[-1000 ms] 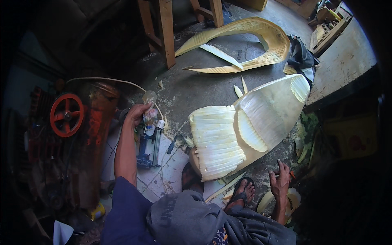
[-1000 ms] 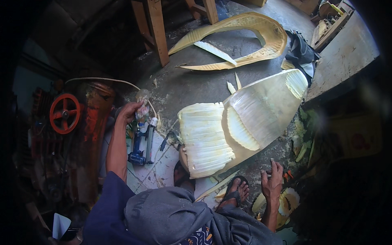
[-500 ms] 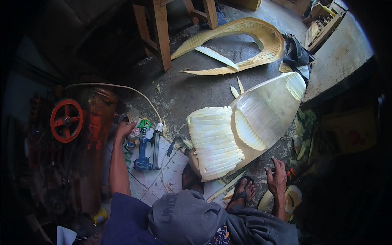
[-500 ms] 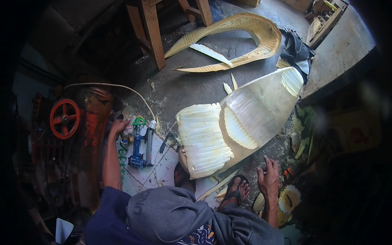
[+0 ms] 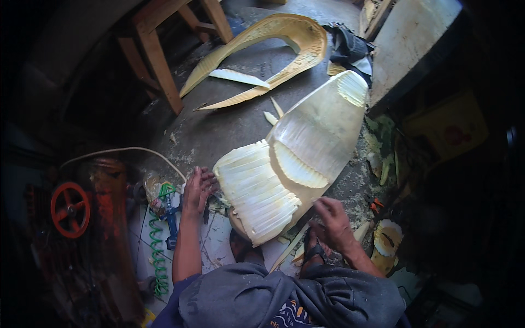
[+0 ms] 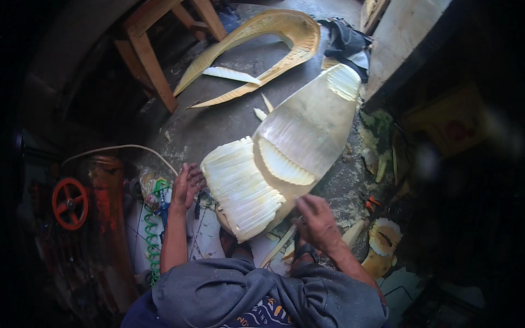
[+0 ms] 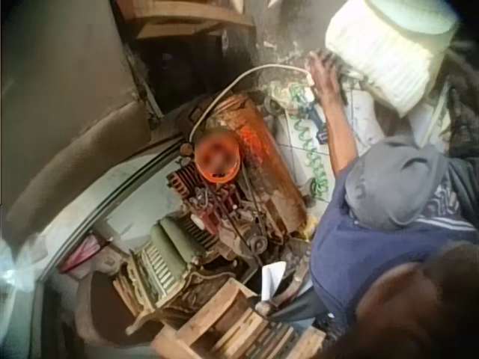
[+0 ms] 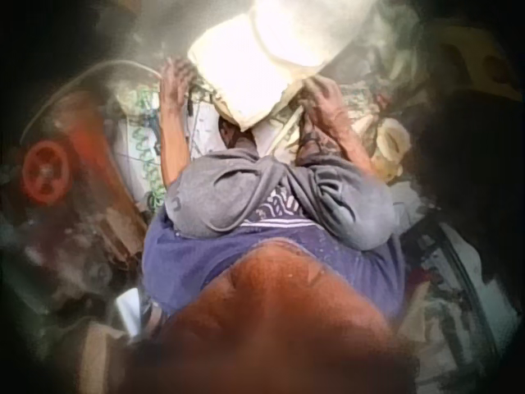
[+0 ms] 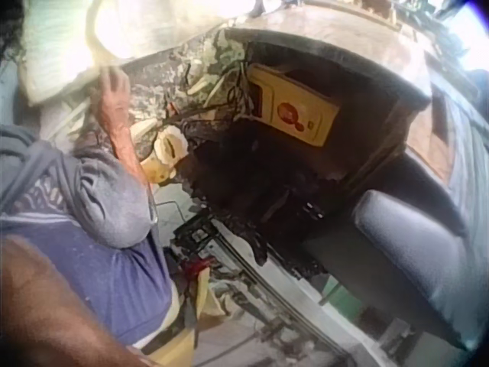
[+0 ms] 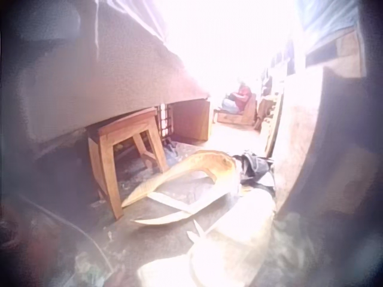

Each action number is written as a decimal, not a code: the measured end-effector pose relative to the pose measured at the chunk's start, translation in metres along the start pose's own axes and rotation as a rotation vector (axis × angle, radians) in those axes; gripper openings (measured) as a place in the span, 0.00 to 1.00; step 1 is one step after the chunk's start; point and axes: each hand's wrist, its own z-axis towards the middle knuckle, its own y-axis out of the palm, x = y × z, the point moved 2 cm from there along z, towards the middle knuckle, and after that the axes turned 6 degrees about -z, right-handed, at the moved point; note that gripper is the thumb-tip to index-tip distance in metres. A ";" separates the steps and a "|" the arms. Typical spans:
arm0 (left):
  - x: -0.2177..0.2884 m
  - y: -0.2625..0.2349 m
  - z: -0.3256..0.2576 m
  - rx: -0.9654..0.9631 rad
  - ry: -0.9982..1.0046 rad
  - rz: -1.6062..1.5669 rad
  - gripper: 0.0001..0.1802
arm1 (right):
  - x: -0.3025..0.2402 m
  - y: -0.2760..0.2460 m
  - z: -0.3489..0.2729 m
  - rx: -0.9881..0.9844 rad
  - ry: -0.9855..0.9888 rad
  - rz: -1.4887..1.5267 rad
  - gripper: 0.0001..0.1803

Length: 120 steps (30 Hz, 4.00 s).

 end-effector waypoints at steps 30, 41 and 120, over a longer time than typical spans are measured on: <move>-0.092 0.075 -0.138 -0.356 -0.227 -0.422 0.45 | 0.069 0.027 -0.024 0.209 0.735 0.279 0.29; -0.100 0.087 -0.143 -0.318 -0.202 -0.319 0.44 | 0.077 0.022 -0.025 0.235 0.912 0.464 0.36; 0.118 0.055 -0.056 -0.108 0.470 -0.438 0.37 | -0.019 0.048 0.105 -0.097 0.505 2.292 0.43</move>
